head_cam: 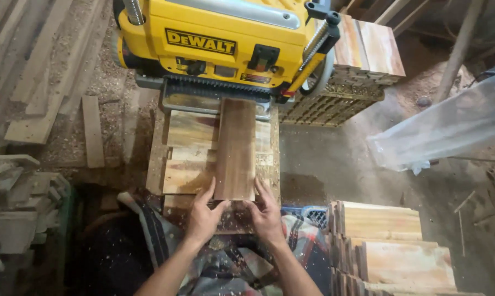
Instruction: Feeding individual wood planks into a thickness planer to achieve a uniform thickness and smooth surface.
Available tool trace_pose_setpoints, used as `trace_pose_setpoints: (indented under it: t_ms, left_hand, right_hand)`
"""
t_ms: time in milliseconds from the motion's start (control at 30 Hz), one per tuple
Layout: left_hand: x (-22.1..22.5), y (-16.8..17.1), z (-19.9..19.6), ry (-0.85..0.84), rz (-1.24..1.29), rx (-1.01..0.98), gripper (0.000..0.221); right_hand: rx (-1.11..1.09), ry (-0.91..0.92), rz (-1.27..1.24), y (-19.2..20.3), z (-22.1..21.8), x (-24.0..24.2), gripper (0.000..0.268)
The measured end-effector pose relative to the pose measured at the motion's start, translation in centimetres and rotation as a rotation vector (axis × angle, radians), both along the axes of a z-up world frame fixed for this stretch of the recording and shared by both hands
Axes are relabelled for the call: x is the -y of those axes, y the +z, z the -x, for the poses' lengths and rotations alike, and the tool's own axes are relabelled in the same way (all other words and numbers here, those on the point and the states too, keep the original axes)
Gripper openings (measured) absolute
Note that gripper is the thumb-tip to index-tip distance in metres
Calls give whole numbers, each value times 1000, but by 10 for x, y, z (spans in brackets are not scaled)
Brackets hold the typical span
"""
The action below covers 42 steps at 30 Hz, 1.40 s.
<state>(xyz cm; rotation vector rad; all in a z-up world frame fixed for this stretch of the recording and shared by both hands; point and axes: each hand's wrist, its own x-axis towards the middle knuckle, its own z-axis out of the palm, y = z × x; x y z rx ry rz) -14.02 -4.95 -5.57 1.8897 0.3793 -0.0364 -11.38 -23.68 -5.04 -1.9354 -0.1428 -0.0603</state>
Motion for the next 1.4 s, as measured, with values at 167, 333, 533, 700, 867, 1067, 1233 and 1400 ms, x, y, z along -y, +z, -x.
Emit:
trace_pose_setpoints:
  t_ms: [167,333,533,700,867,1067,1233,1400]
  left_hand:
    - [-2,20,-47,-32,-28,-30,79]
    - [-22,41,-114,-75,-155,58,73]
    - [-17,10,-134,-168,-391,96,68]
    - [-28,-23,-170,-235,-799,158,72]
    - [-34,39,-165,-326,-877,77,105]
    - [-55,25,-189,-478,-924,100,129]
    - [-70,-6,-198,-528,-1066,222,132]
    - [-72,-27,-200,-480,-1051,364,128]
  right_hand:
    - [3,-78,56,-10,-47,-8,58]
    - [40,-72,297,-8,-108,-16,48]
    - [419,-32,479,-60,-140,2,38]
    - [190,68,790,-40,-174,14,51]
    - [174,85,773,-11,-155,9,73]
    - [-81,205,871,61,-182,1,120]
    - [-140,334,991,61,-202,0,143]
    - [-137,308,974,66,-197,-6,133]
